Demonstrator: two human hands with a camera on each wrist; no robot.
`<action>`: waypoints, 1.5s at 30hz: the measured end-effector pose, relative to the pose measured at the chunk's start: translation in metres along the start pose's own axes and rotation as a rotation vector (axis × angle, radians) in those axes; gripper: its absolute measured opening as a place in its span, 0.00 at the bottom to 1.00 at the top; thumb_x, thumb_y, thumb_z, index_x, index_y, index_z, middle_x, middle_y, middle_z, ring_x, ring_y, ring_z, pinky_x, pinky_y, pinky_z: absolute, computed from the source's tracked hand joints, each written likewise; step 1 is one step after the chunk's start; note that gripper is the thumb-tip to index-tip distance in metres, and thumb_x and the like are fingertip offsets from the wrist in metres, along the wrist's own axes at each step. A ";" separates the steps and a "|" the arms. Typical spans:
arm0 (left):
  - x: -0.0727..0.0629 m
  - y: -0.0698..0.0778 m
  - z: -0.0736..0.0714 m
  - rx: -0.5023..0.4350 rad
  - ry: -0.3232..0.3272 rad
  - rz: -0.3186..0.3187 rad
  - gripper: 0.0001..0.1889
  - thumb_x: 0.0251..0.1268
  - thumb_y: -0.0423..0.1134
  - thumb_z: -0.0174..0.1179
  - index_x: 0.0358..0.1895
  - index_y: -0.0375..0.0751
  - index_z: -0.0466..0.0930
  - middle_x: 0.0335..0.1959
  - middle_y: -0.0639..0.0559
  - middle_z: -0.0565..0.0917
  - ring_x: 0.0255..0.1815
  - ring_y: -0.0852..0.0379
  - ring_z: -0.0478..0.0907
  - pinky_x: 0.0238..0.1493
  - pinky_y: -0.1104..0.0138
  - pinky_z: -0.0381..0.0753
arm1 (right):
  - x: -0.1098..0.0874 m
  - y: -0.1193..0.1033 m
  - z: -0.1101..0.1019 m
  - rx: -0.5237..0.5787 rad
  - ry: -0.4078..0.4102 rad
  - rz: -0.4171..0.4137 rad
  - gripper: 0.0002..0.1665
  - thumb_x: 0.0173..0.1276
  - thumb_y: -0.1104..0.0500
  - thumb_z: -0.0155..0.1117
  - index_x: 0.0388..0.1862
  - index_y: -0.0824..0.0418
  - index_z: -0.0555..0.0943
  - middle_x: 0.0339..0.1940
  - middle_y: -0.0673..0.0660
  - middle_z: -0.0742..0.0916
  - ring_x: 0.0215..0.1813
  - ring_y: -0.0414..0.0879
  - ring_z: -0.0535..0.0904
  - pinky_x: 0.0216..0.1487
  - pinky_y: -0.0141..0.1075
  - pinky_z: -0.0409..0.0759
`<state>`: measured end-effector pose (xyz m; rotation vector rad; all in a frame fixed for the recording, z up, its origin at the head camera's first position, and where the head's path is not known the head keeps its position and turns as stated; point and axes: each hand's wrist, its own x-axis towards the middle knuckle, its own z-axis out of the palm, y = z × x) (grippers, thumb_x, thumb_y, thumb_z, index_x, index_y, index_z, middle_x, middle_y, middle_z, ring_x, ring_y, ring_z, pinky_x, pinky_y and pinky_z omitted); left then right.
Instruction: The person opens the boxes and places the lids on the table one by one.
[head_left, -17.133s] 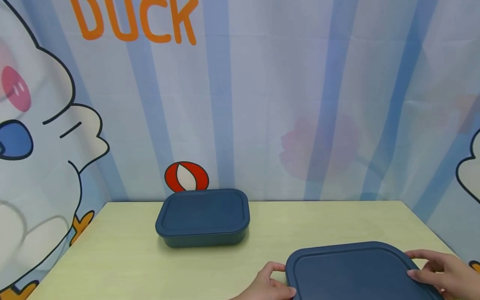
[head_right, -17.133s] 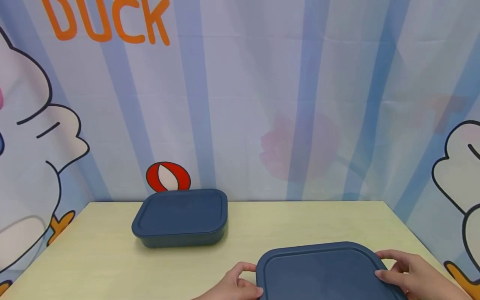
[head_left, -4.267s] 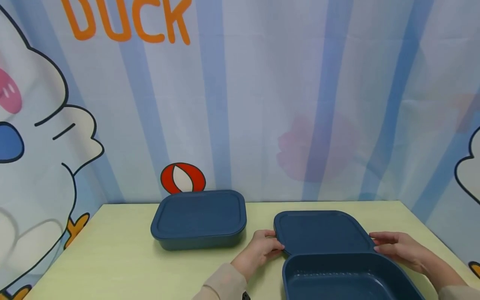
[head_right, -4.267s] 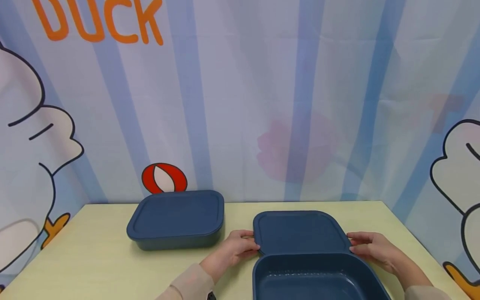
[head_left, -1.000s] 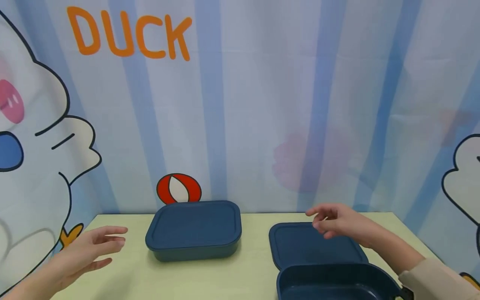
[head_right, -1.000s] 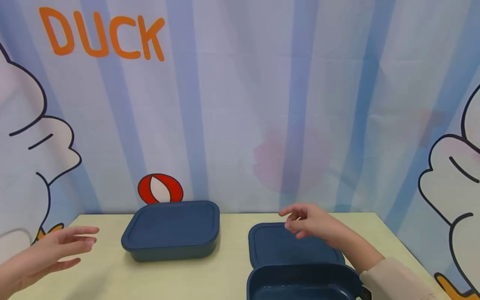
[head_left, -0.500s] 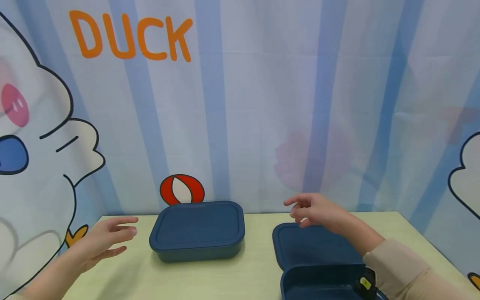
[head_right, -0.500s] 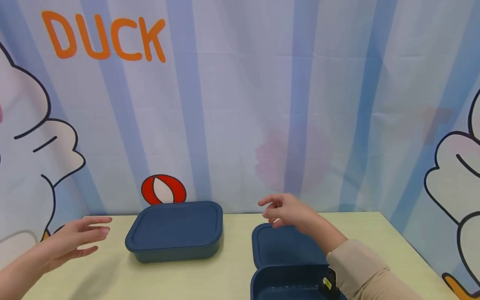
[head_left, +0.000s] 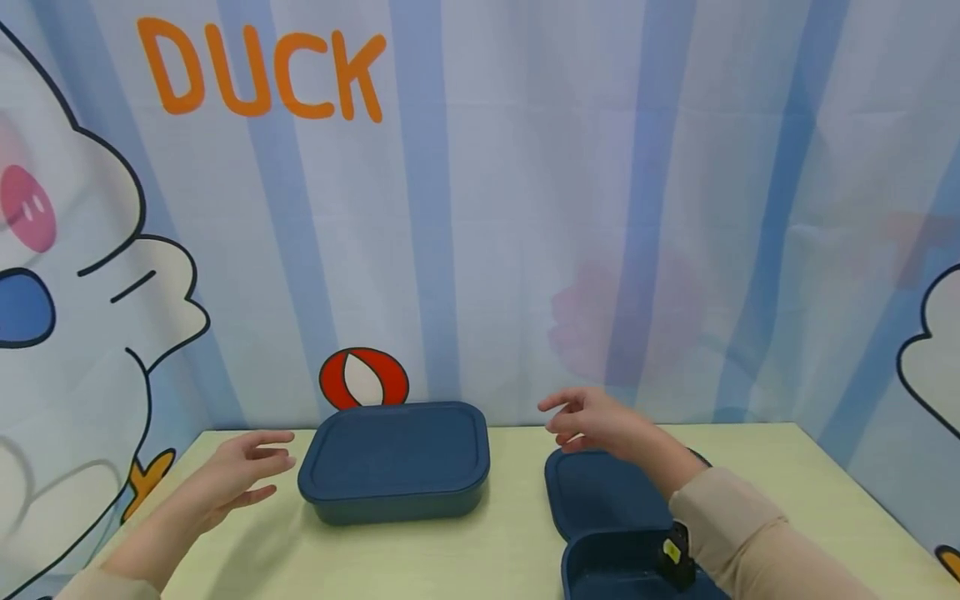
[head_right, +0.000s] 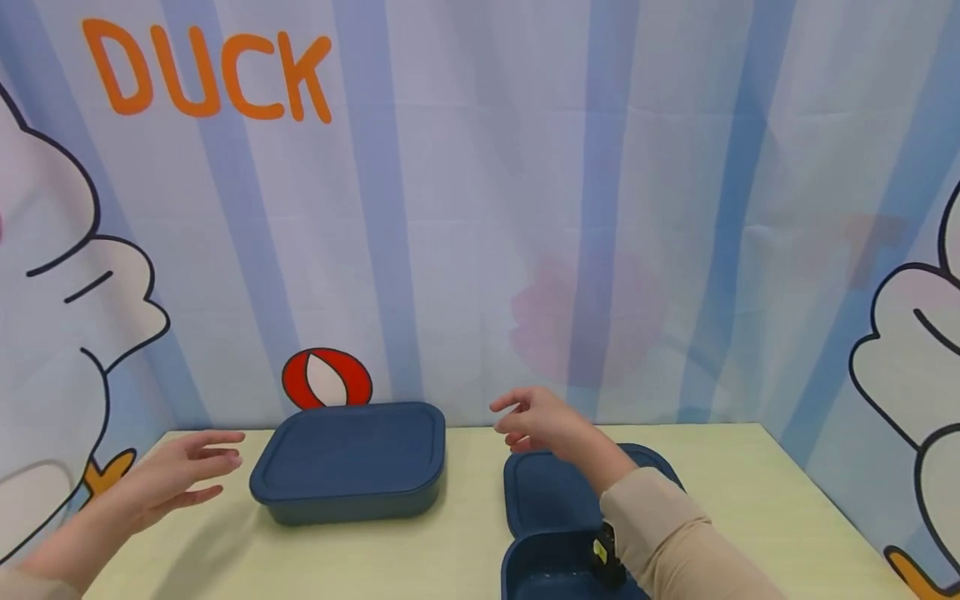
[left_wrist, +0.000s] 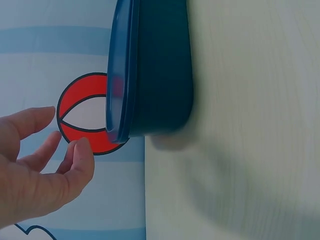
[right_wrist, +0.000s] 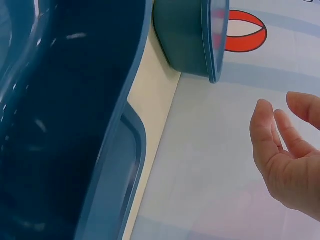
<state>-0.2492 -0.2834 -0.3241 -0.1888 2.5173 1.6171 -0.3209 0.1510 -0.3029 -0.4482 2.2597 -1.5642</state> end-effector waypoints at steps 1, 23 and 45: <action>0.001 0.000 0.001 0.000 0.003 0.000 0.32 0.66 0.42 0.57 0.66 0.27 0.57 0.62 0.27 0.62 0.60 0.35 0.65 0.49 0.55 0.78 | 0.003 0.000 0.002 0.007 0.007 0.009 0.23 0.67 0.64 0.57 0.59 0.70 0.70 0.41 0.60 0.78 0.38 0.50 0.75 0.41 0.39 0.80; 0.023 -0.010 0.012 -0.070 0.053 0.014 0.29 0.70 0.38 0.51 0.67 0.26 0.53 0.63 0.25 0.60 0.63 0.32 0.60 0.52 0.55 0.76 | 0.047 0.009 0.049 0.099 0.180 0.133 0.21 0.63 0.67 0.60 0.56 0.70 0.73 0.41 0.60 0.79 0.29 0.47 0.75 0.35 0.37 0.81; 0.041 -0.020 0.022 -0.072 0.112 -0.004 0.26 0.68 0.31 0.51 0.66 0.26 0.56 0.60 0.27 0.61 0.57 0.37 0.66 0.56 0.48 0.71 | 0.071 0.011 0.067 0.175 0.259 0.226 0.17 0.61 0.70 0.59 0.51 0.70 0.75 0.35 0.60 0.78 0.27 0.47 0.73 0.32 0.37 0.80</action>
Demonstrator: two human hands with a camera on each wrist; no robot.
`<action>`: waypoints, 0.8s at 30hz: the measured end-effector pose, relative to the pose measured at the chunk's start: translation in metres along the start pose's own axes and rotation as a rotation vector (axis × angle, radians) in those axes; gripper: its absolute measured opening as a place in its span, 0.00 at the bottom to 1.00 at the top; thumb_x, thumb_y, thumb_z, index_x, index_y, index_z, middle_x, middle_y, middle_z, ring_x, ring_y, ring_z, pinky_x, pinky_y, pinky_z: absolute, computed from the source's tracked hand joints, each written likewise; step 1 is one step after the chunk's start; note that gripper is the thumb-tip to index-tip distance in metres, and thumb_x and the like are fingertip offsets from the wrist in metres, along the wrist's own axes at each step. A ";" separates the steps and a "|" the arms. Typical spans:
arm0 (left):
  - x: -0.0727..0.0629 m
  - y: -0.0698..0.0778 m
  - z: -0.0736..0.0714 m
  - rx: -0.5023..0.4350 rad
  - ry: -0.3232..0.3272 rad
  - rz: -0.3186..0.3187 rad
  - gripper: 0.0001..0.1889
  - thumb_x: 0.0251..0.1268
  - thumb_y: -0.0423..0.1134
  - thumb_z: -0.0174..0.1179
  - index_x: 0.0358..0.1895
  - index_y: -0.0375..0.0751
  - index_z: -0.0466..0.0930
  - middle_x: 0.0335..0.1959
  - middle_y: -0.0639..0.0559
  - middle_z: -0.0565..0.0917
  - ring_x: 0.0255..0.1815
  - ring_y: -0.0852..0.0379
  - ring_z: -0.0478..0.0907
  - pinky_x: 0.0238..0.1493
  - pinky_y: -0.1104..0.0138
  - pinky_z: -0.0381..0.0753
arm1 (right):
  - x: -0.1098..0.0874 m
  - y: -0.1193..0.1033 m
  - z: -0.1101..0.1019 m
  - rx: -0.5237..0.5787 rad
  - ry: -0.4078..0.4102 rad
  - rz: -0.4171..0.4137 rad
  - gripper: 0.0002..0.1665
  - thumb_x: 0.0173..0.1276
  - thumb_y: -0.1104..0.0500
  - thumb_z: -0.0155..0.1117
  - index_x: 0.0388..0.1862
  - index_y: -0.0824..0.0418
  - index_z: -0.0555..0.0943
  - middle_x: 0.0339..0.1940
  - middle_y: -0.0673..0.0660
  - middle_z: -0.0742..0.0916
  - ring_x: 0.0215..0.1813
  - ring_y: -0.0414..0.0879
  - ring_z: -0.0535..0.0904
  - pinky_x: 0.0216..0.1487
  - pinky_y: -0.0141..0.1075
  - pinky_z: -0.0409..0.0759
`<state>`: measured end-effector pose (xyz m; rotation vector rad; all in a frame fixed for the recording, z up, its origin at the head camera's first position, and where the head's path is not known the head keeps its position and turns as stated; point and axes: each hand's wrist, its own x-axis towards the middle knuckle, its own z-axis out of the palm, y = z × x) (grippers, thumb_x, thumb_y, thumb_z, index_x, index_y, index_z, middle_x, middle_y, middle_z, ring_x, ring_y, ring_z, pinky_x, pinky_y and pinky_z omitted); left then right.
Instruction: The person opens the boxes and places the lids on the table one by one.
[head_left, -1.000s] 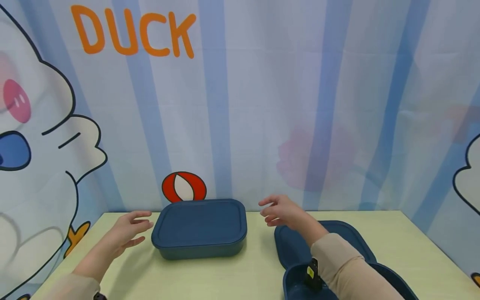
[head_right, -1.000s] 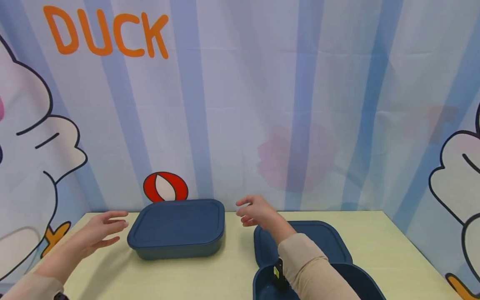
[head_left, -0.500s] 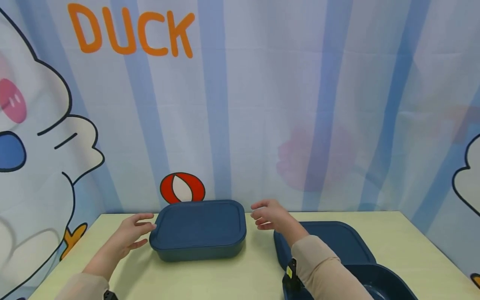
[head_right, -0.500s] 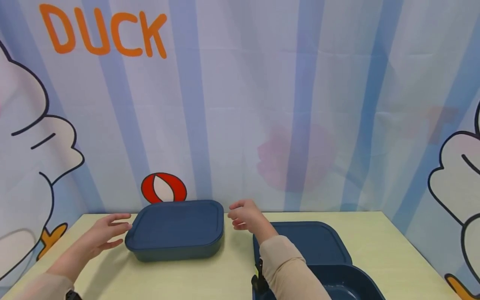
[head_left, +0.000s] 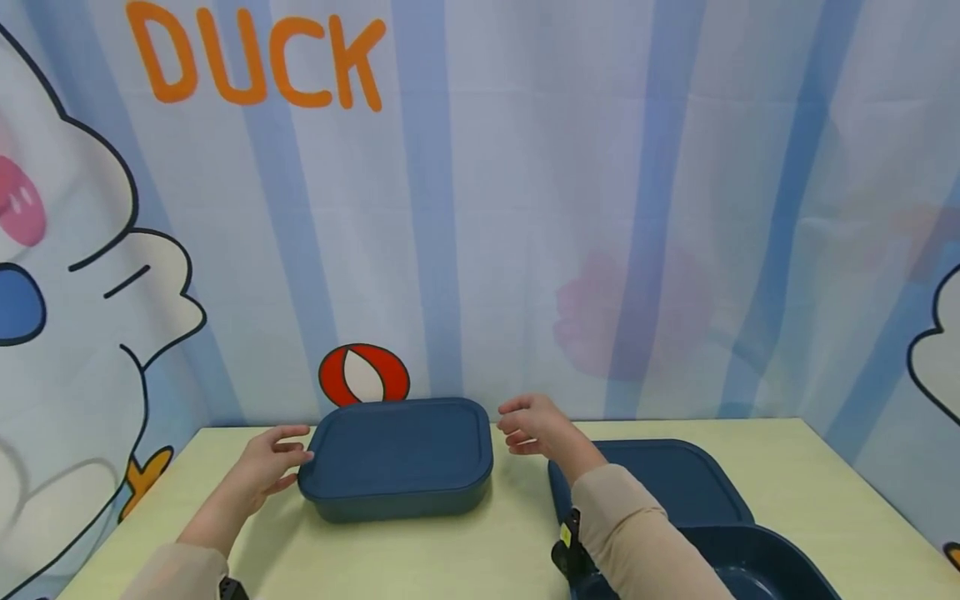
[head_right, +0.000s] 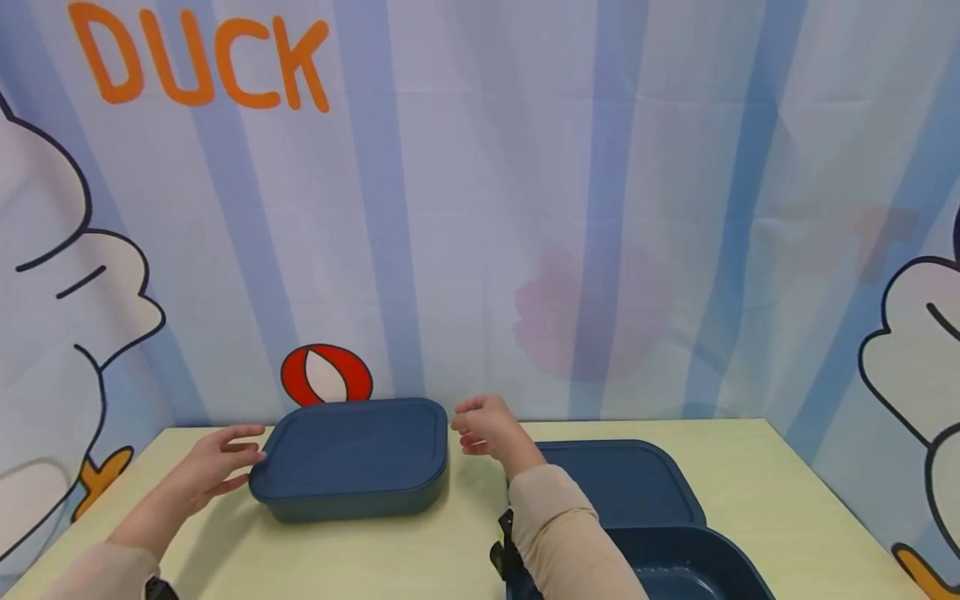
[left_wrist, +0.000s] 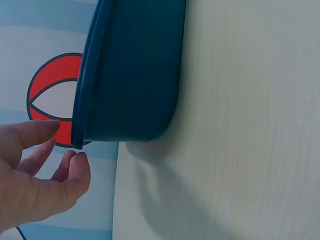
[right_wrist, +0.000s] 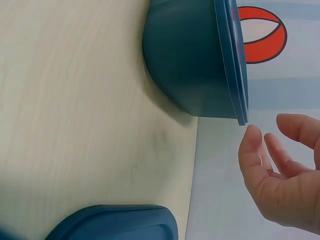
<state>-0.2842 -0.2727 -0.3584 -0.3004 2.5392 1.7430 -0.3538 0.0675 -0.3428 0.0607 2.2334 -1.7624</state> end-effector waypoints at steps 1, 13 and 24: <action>0.000 -0.002 0.000 0.003 0.006 0.004 0.26 0.67 0.31 0.51 0.66 0.26 0.56 0.59 0.27 0.62 0.55 0.38 0.67 0.56 0.48 0.71 | 0.001 0.000 0.000 0.000 0.003 0.004 0.17 0.61 0.70 0.59 0.50 0.70 0.75 0.35 0.60 0.78 0.27 0.47 0.73 0.32 0.36 0.80; 0.006 -0.009 -0.005 0.030 0.006 0.017 0.27 0.67 0.32 0.52 0.65 0.24 0.56 0.55 0.28 0.65 0.50 0.44 0.71 0.56 0.48 0.70 | 0.007 0.003 0.014 0.022 0.037 0.020 0.19 0.62 0.69 0.59 0.53 0.71 0.74 0.32 0.58 0.76 0.27 0.46 0.72 0.30 0.34 0.78; 0.010 -0.007 -0.003 0.054 -0.031 0.000 0.29 0.67 0.34 0.52 0.66 0.23 0.54 0.56 0.26 0.66 0.47 0.48 0.75 0.44 0.61 0.77 | 0.012 0.009 0.018 0.076 0.089 0.043 0.20 0.61 0.71 0.59 0.54 0.71 0.73 0.31 0.58 0.75 0.27 0.46 0.71 0.27 0.34 0.77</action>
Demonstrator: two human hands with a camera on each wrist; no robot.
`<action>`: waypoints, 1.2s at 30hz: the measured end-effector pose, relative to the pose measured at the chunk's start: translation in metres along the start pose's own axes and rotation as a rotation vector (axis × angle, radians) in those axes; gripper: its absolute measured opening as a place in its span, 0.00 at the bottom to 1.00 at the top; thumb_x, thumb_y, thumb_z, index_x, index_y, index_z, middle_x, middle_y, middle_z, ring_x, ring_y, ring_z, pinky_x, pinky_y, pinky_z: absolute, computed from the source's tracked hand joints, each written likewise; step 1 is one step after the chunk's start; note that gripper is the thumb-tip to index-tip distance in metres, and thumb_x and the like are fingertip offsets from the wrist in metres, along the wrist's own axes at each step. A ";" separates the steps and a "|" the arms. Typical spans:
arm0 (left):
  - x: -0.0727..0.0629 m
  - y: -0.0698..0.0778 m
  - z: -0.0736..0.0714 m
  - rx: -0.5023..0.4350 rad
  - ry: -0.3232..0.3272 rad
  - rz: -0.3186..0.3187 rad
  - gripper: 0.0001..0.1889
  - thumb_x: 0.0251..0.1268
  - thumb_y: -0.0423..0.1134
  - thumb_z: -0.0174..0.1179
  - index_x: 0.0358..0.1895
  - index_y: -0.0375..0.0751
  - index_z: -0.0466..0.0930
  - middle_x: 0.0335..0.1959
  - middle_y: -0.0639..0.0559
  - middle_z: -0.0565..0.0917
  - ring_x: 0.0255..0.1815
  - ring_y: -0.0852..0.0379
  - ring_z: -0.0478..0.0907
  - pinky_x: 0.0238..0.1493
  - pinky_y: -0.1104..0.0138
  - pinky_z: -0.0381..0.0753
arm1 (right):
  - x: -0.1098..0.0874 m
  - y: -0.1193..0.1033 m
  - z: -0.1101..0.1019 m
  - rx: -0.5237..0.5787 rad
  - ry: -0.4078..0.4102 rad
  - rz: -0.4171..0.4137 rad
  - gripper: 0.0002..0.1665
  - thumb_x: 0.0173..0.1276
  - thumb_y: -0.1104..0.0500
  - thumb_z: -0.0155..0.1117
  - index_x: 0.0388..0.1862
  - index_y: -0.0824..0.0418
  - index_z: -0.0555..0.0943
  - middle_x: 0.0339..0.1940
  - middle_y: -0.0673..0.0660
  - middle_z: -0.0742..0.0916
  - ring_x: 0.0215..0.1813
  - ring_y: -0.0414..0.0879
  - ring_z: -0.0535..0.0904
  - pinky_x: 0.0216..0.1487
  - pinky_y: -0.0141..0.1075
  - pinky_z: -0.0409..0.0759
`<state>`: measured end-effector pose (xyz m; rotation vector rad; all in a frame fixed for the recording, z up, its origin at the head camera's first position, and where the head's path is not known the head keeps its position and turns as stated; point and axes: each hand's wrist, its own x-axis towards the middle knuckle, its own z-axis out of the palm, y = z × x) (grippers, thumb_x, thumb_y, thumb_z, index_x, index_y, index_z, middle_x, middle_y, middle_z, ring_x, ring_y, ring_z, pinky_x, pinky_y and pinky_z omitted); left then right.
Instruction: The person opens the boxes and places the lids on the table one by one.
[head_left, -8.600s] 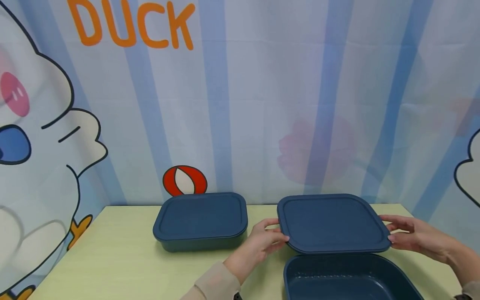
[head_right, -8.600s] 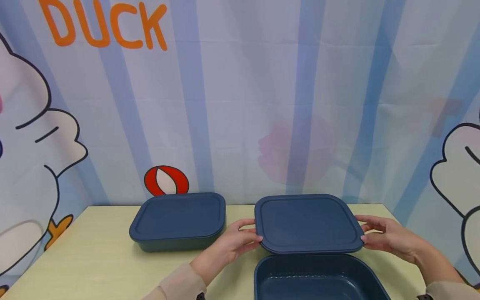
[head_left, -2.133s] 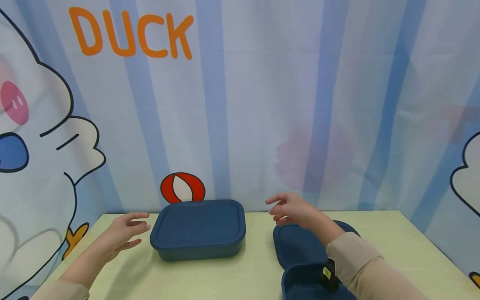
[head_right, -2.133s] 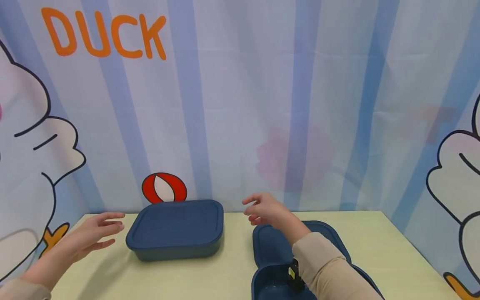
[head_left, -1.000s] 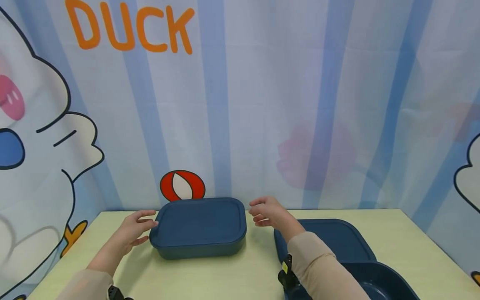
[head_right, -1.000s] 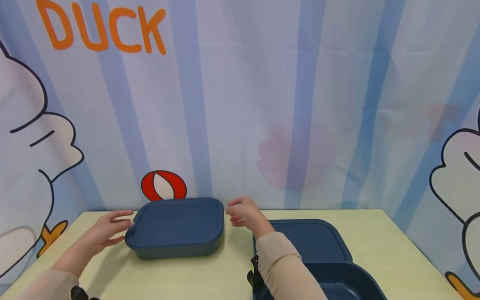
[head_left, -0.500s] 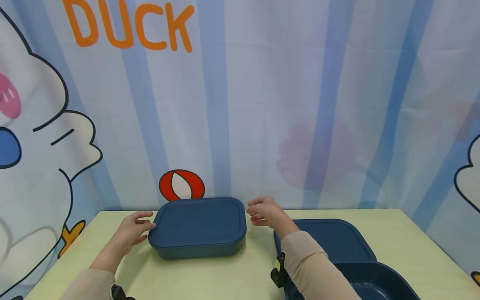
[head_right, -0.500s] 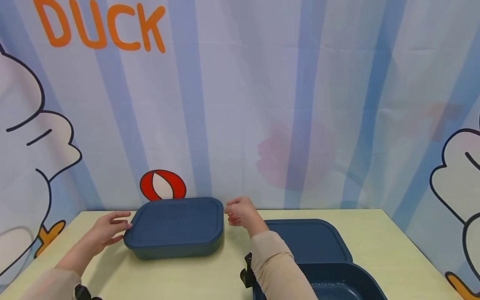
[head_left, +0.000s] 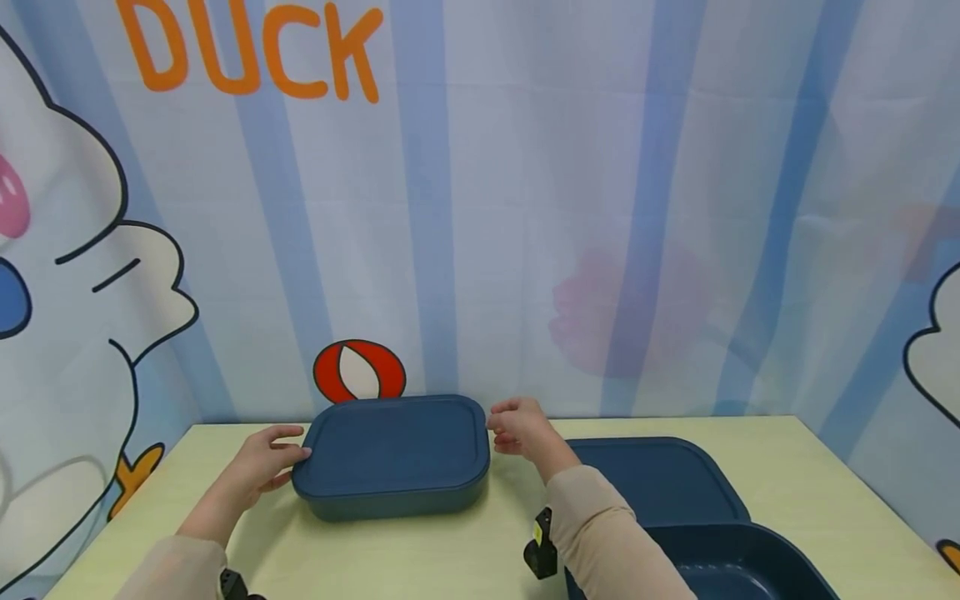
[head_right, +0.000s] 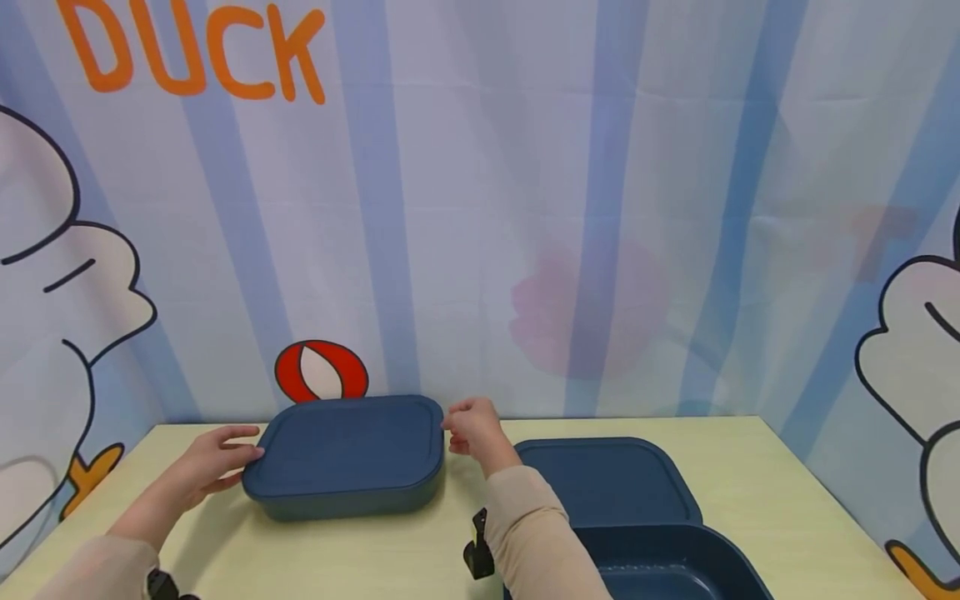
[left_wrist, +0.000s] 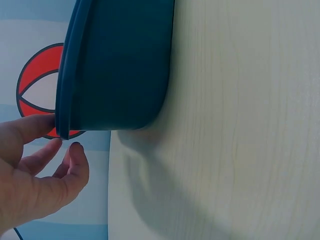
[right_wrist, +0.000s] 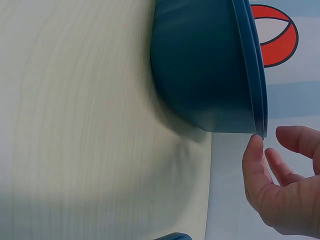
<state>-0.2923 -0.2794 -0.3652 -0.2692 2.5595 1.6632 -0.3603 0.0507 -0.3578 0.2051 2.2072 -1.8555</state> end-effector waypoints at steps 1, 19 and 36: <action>0.000 0.000 0.000 0.002 0.001 -0.002 0.29 0.67 0.34 0.52 0.66 0.23 0.54 0.57 0.25 0.66 0.47 0.48 0.75 0.44 0.62 0.77 | 0.000 0.001 0.001 0.003 0.002 0.000 0.20 0.61 0.71 0.59 0.53 0.71 0.73 0.31 0.59 0.75 0.27 0.47 0.71 0.27 0.34 0.77; 0.005 0.000 0.000 0.002 0.007 -0.014 0.31 0.66 0.36 0.54 0.65 0.21 0.53 0.55 0.26 0.66 0.43 0.53 0.76 0.41 0.64 0.77 | 0.005 0.001 0.011 0.021 0.029 0.022 0.17 0.62 0.69 0.61 0.51 0.68 0.75 0.29 0.57 0.76 0.27 0.46 0.73 0.28 0.34 0.78; 0.010 -0.001 0.006 -0.008 0.009 -0.024 0.31 0.65 0.35 0.55 0.66 0.22 0.54 0.56 0.24 0.67 0.38 0.56 0.76 0.37 0.65 0.78 | 0.019 -0.003 0.014 -0.015 0.059 0.030 0.18 0.60 0.69 0.64 0.50 0.67 0.76 0.32 0.59 0.79 0.28 0.47 0.76 0.35 0.39 0.80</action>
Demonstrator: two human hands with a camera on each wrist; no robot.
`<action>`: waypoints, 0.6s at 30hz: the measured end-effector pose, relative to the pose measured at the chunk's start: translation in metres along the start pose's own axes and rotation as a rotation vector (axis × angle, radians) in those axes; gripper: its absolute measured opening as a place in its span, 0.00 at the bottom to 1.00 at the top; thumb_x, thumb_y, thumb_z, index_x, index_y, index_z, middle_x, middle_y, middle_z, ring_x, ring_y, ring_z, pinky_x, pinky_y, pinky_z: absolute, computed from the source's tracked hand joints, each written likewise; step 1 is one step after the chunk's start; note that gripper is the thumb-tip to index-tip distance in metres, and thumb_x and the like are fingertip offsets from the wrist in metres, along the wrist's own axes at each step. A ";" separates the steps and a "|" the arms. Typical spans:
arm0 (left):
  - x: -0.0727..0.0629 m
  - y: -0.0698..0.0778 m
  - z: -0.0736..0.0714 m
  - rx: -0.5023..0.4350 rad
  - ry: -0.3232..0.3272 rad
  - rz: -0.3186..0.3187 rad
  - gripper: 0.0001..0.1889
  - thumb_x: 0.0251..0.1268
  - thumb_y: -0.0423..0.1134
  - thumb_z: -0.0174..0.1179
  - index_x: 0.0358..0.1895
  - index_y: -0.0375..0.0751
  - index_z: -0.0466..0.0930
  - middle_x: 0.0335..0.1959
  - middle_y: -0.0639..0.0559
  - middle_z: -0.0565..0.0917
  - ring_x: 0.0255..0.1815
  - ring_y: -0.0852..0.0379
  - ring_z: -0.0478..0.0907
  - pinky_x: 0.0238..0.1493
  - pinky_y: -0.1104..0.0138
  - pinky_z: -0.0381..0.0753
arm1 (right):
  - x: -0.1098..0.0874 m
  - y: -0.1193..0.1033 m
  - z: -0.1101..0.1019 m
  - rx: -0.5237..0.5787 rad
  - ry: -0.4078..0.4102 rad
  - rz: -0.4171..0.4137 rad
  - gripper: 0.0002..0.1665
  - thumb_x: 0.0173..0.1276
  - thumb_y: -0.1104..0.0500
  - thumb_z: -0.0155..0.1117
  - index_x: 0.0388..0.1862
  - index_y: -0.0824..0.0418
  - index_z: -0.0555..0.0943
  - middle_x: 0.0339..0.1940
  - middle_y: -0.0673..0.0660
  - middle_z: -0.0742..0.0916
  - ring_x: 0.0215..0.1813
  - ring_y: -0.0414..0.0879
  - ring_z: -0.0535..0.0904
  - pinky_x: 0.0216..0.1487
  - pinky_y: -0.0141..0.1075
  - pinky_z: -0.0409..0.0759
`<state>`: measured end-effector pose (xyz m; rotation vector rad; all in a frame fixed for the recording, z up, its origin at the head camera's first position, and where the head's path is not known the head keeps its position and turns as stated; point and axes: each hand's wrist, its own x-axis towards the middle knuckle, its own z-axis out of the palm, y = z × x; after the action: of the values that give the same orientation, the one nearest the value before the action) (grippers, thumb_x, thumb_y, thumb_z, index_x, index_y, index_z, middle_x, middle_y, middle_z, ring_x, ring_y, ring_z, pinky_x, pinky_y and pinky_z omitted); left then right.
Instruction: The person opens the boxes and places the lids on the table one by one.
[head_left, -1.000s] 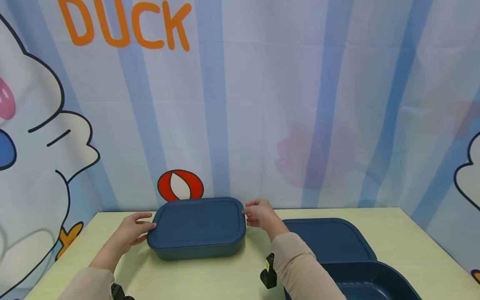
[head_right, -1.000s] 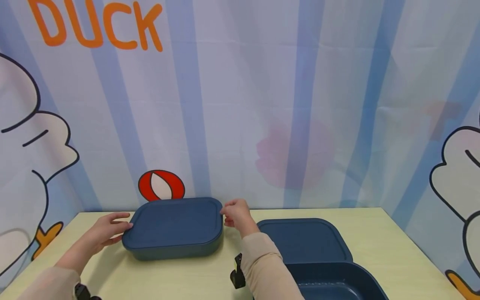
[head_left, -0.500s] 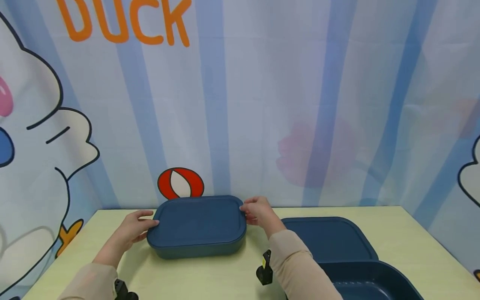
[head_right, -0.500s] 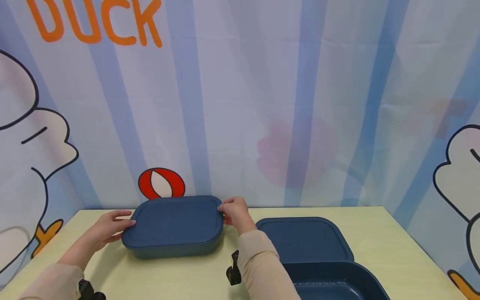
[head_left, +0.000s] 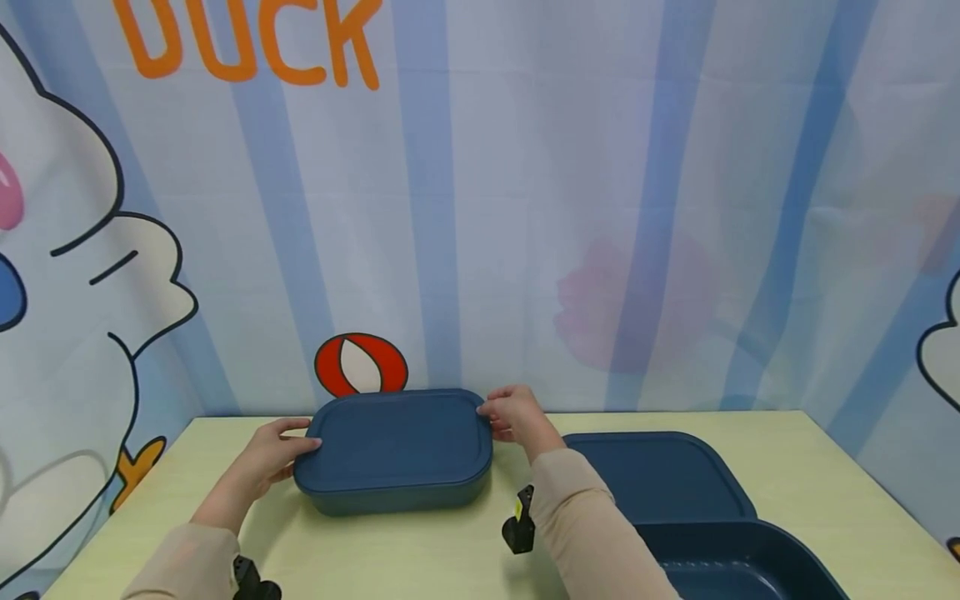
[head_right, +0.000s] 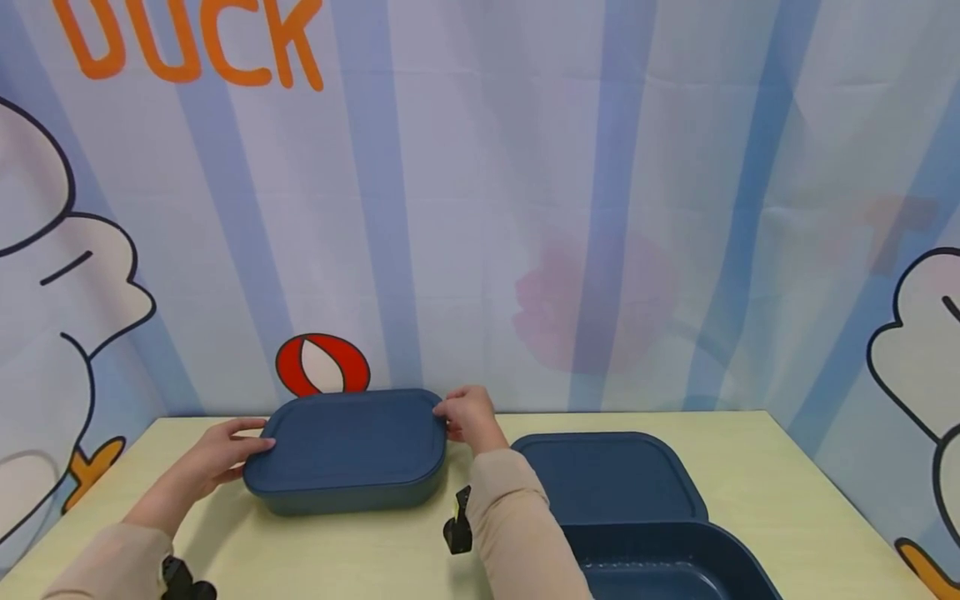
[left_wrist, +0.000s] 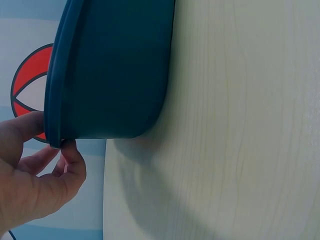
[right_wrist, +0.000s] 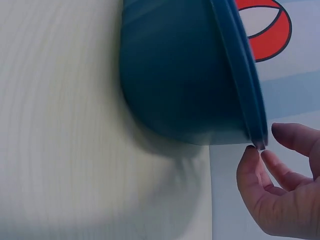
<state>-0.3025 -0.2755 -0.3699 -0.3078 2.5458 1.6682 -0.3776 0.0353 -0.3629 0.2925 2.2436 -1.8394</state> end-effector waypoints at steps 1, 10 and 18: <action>0.000 0.000 0.000 0.000 0.000 -0.001 0.31 0.65 0.35 0.55 0.66 0.22 0.54 0.56 0.24 0.67 0.38 0.56 0.76 0.38 0.65 0.78 | -0.001 0.001 0.001 -0.001 -0.002 -0.005 0.18 0.60 0.69 0.64 0.50 0.67 0.76 0.32 0.59 0.79 0.28 0.47 0.76 0.34 0.39 0.80; -0.001 0.000 0.001 -0.001 0.004 -0.004 0.31 0.65 0.35 0.55 0.66 0.23 0.54 0.56 0.24 0.66 0.42 0.50 0.77 0.43 0.60 0.79 | 0.002 0.004 0.008 0.019 0.015 -0.012 0.20 0.57 0.73 0.65 0.50 0.68 0.77 0.39 0.62 0.82 0.28 0.44 0.77 0.32 0.37 0.80; 0.000 -0.003 0.002 -0.046 -0.018 0.013 0.31 0.65 0.33 0.55 0.67 0.23 0.52 0.55 0.24 0.67 0.38 0.55 0.78 0.44 0.58 0.80 | 0.000 0.007 0.008 0.065 0.020 -0.004 0.19 0.57 0.73 0.64 0.50 0.67 0.77 0.36 0.60 0.81 0.27 0.44 0.74 0.26 0.33 0.75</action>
<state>-0.3018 -0.2746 -0.3739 -0.2791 2.5043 1.7283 -0.3757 0.0287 -0.3708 0.3189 2.2021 -1.9229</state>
